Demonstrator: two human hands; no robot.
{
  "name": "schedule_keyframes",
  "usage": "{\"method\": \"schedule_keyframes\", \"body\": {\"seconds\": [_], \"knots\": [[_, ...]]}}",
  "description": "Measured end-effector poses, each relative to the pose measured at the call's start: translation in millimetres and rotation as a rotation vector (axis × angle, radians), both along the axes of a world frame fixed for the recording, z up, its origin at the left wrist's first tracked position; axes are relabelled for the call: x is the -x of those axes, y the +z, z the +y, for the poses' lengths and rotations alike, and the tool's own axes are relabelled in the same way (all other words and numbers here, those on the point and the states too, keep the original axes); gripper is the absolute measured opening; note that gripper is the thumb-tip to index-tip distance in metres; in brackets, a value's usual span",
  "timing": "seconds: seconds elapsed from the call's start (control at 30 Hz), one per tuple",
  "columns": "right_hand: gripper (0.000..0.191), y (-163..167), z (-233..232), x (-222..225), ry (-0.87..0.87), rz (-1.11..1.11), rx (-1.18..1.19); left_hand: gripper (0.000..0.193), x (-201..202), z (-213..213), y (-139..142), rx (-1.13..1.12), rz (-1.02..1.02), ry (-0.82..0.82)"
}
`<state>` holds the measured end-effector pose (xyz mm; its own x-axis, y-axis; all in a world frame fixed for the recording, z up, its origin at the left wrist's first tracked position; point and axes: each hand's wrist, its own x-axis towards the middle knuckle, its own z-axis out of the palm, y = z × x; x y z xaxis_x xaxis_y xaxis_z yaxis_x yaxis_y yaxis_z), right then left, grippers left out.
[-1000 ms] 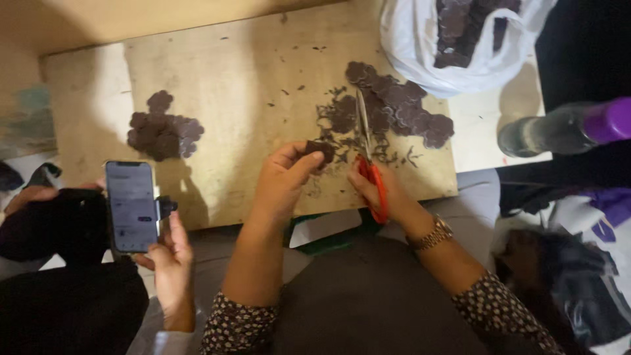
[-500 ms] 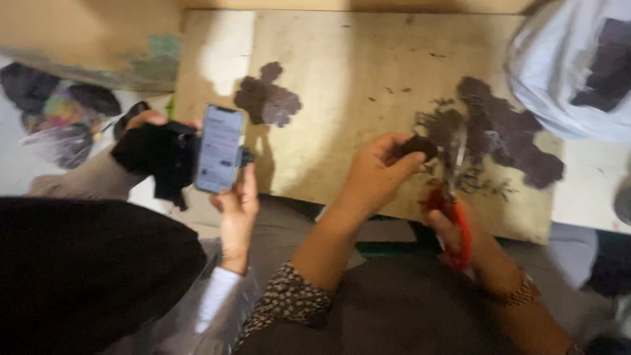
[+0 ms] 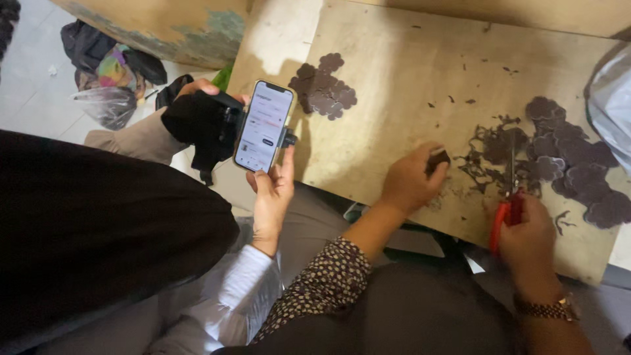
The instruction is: The person sits on the floor and uses red-handled scissors to cut dark brown material into flower-like shapes. They trim each piece individually, place finished shapes on the table, and occasionally pause to interact with a smartphone held by another person.
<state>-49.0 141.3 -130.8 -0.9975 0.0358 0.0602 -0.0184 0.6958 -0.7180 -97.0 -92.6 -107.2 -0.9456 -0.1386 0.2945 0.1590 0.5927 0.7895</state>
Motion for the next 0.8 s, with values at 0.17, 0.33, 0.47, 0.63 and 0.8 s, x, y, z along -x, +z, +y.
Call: {"method": "schedule_keyframes", "body": {"seconds": [0.17,0.33,0.47,0.63,0.8], "knots": [[0.034,-13.0,-1.9,9.3,0.021,0.183,-0.234,0.033,5.9,-3.7,-3.3,0.031,-0.026,0.033],[0.03,-19.0,-20.0,13.2,0.053,0.213,-0.329,0.034,11.4,-11.9,-8.1,0.072,-0.081,0.016],[0.031,-18.3,-28.8,17.0,0.025,0.193,-0.357,0.036,12.9,-19.3,-9.8,0.064,-0.123,-0.011],[0.028,-14.1,-37.7,15.8,0.033,0.229,-0.351,0.037,11.3,-24.9,-8.8,0.029,-0.01,0.006],[0.027,-11.7,-41.0,17.2,0.025,0.176,-0.328,0.037,11.5,-26.3,-10.1,0.041,-0.016,0.013]]}}
